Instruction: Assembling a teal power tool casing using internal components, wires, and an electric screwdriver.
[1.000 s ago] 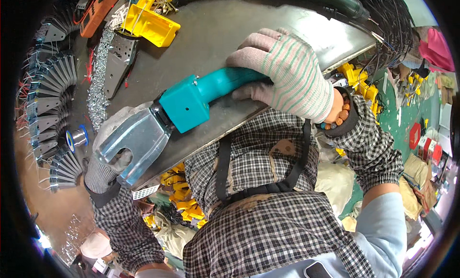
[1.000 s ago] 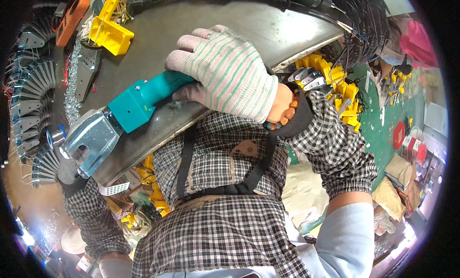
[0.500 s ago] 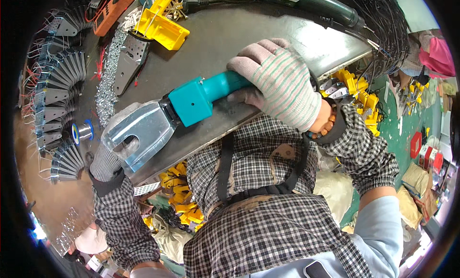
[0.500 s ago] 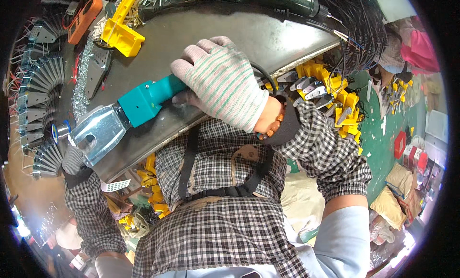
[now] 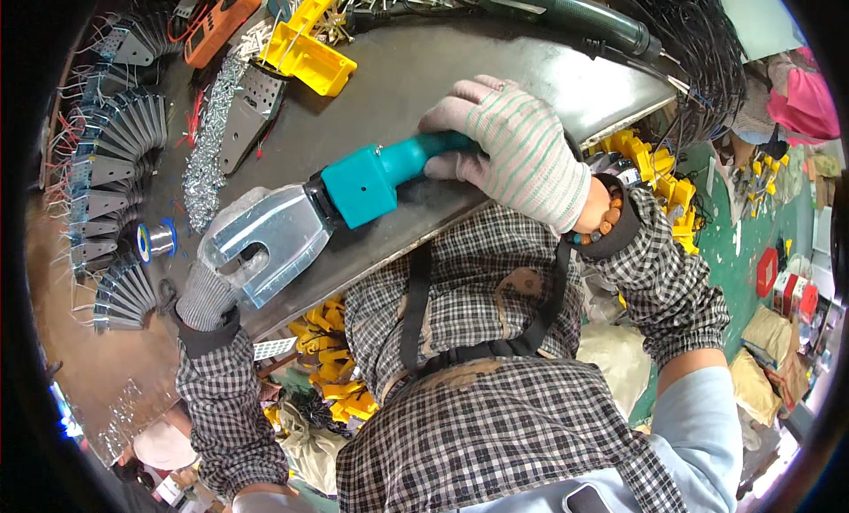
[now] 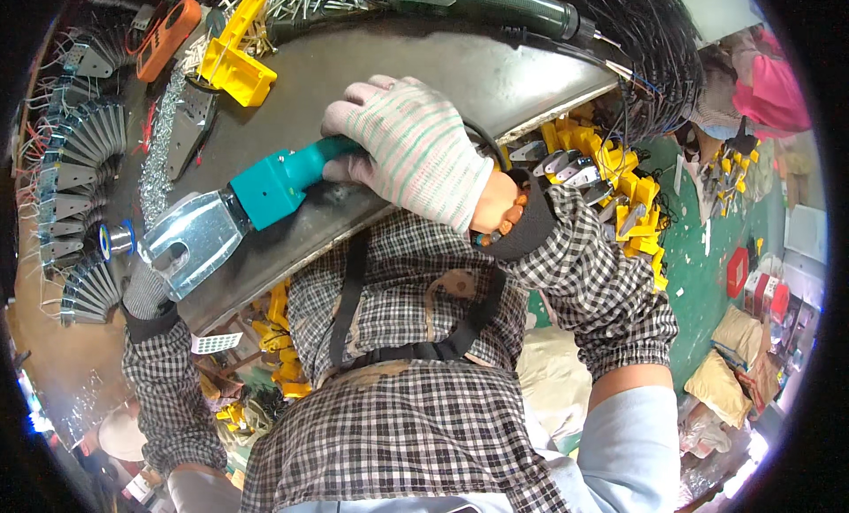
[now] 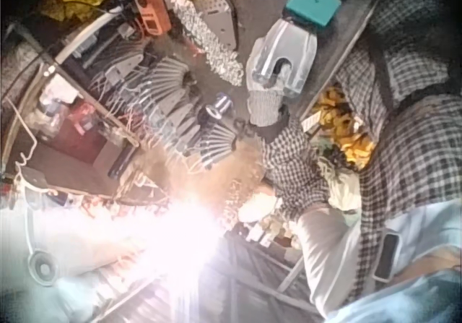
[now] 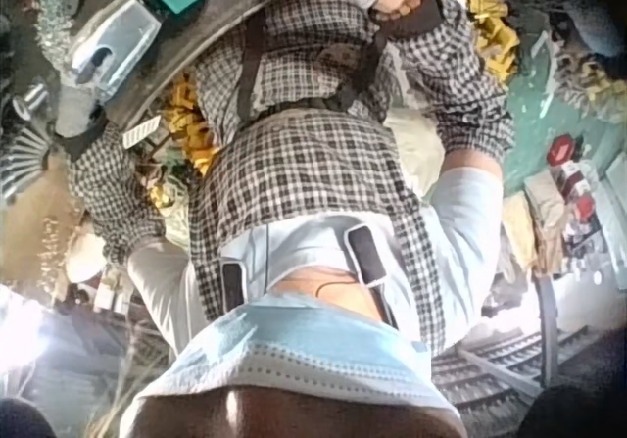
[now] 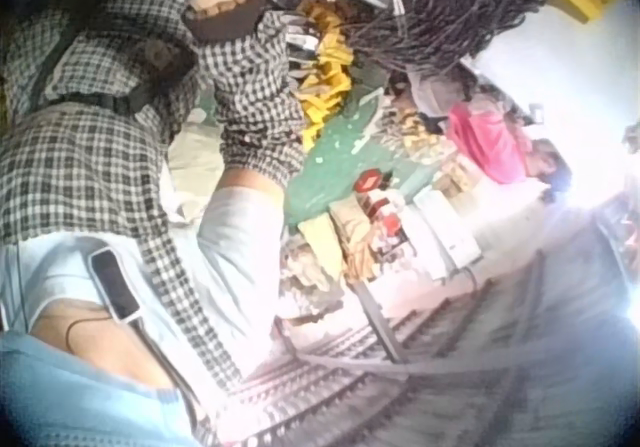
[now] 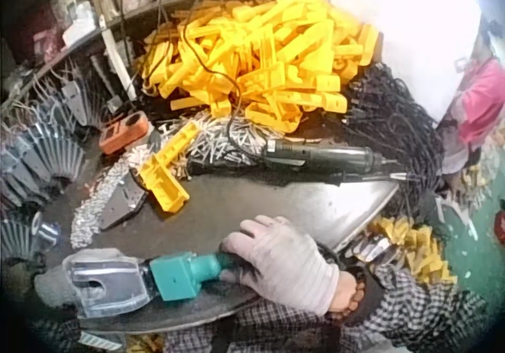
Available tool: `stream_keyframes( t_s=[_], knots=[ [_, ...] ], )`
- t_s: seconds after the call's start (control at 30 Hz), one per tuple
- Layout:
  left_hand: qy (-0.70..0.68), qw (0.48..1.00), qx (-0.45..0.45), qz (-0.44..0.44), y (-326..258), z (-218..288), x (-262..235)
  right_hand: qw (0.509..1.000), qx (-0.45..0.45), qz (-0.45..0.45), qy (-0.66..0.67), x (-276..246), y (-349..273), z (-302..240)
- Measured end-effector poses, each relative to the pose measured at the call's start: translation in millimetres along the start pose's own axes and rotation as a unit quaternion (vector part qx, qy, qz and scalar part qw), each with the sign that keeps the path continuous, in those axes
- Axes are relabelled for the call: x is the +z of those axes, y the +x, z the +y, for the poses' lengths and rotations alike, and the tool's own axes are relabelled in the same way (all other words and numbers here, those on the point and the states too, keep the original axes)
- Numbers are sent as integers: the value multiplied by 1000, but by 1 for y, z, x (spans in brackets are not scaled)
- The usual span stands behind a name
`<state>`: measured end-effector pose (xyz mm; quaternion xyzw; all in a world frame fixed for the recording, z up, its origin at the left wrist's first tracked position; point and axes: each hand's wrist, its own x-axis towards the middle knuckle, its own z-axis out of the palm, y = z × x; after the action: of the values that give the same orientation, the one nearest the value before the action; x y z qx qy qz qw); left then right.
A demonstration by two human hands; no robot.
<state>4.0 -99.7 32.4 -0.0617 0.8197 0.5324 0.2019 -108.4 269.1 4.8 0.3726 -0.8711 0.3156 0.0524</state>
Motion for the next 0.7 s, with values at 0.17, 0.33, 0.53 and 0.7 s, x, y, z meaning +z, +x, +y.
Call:
stream_keyframes(
  t_s=[0.17,0.33,0.53,0.7],
  knots=[
    [-92,994,-33,38,1,-5,3,999,7,36,-20,1,-1,-3],
    [7,1000,6,9,5,-16,-5,1000,-13,12,-3,2,-5,12],
    [7,998,58,-7,7,-17,-3,995,-67,64,-44,6,-7,9],
    [-41,999,11,4,2,4,2,996,-63,59,-14,12,-7,7]
  ],
)
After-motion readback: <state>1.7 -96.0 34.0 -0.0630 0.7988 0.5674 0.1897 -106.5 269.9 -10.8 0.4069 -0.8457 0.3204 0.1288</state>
